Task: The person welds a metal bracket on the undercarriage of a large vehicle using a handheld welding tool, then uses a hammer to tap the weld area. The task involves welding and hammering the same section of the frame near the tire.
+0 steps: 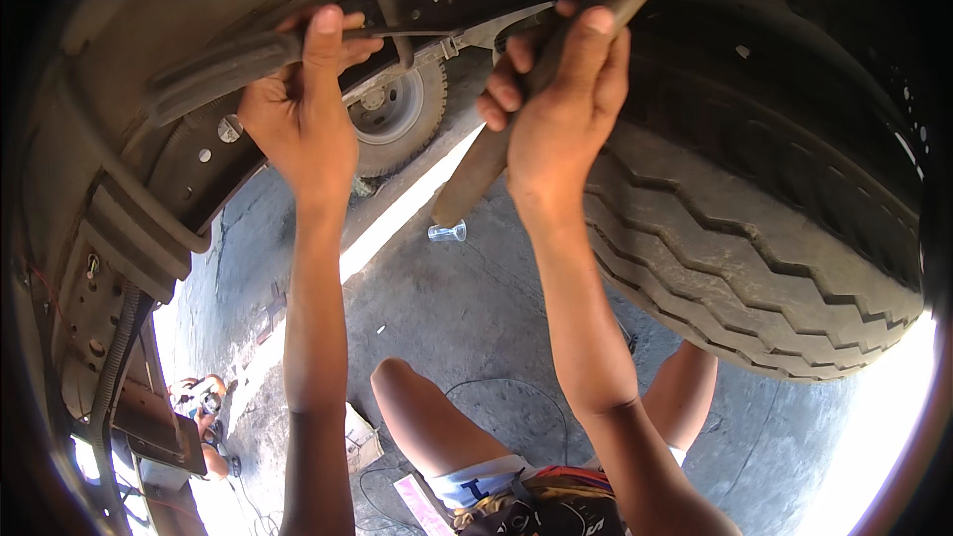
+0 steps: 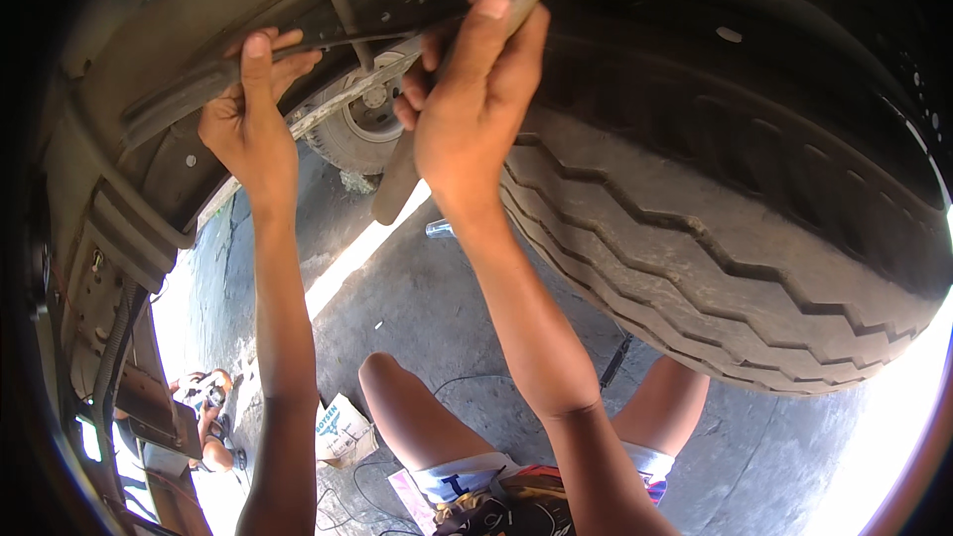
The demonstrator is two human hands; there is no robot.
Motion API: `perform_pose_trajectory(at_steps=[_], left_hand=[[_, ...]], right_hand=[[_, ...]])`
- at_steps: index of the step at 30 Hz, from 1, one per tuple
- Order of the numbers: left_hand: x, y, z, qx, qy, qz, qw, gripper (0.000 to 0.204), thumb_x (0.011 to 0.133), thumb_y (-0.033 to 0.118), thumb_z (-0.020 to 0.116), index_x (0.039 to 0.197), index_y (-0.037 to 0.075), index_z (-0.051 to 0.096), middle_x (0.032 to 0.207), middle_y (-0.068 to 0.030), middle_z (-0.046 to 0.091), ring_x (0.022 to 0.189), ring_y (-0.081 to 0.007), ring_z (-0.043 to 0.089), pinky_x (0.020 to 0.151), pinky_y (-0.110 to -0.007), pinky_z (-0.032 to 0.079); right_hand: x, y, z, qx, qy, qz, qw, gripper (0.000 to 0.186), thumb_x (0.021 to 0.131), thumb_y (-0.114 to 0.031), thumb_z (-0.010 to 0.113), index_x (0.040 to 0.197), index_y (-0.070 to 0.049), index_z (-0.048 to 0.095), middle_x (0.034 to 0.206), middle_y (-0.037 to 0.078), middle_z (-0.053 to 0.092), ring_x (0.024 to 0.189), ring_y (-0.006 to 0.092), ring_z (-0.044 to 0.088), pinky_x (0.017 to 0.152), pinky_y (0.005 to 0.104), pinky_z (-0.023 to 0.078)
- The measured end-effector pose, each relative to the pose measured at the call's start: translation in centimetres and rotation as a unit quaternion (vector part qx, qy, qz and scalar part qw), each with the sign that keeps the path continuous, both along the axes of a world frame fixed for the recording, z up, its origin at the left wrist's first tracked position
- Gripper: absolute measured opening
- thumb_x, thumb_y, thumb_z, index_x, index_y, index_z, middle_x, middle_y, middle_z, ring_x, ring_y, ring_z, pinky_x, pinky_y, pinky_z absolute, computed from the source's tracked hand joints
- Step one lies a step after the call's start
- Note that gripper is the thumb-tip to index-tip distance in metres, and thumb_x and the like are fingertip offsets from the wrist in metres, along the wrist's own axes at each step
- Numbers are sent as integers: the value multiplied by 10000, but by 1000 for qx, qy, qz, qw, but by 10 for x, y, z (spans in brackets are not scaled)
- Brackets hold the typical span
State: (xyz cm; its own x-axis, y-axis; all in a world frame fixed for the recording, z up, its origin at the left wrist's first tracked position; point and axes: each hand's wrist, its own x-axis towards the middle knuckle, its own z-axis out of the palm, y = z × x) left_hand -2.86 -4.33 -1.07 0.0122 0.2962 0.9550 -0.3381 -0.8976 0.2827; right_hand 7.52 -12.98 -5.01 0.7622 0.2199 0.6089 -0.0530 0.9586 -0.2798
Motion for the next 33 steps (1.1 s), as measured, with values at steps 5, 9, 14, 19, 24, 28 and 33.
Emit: perform_pose_trajectory(at_steps=[5,9,14,19,24,28,33], left_hand=[[-17,14,-17,-16,83,31,996,266,976,193,685,1051,-61,674,895,-124,727,765,-162,712,736,-307,581],[-56,17,-73,-51,210,43,975,309,1011,256,627,1096,-40,640,907,-126,721,775,-199,717,721,-324,588],[-83,47,-212,-320,466,-76,821,294,954,254,721,980,-35,671,766,-61,673,657,-102,656,593,-269,557],[-78,99,-410,-419,641,-57,641,411,960,408,685,886,4,670,697,-78,669,554,-131,626,521,-299,516],[-89,100,-587,-492,662,2,566,364,965,369,659,873,17,638,699,-68,647,561,-139,618,483,-300,491],[-103,76,-648,-563,656,-7,503,396,946,399,671,887,8,646,702,-79,647,588,-154,640,492,-315,492],[-95,59,-653,-393,800,90,444,546,911,500,682,1024,-34,699,931,-191,695,741,-253,704,694,-392,593]], right_hand=[[-16,2,-29,-87,17,34,995,479,1045,-565,415,1154,-99,436,723,33,460,481,84,395,407,249,298],[-39,-14,-109,-195,-43,58,978,489,1042,-566,411,1163,-93,420,680,1,423,458,48,379,401,210,281],[-47,-61,-247,-459,-183,-1,869,277,1052,-307,529,1082,-34,499,640,63,527,508,90,504,480,278,405],[-46,-92,-408,-683,-301,-5,665,274,1008,-265,592,1096,-7,574,699,173,664,599,329,678,551,419,503],[-68,-103,-544,-841,-334,73,420,404,995,-372,593,1111,15,597,960,218,697,874,425,684,764,493,548],[-75,-122,-574,-852,-286,95,429,455,987,-379,590,1248,-7,579,1188,244,635,1144,407,606,931,532,492],[16,-126,-579,-853,-90,-335,391,556,953,-391,630,1358,-39,485,1358,194,488,1295,392,444,1012,560,382]])
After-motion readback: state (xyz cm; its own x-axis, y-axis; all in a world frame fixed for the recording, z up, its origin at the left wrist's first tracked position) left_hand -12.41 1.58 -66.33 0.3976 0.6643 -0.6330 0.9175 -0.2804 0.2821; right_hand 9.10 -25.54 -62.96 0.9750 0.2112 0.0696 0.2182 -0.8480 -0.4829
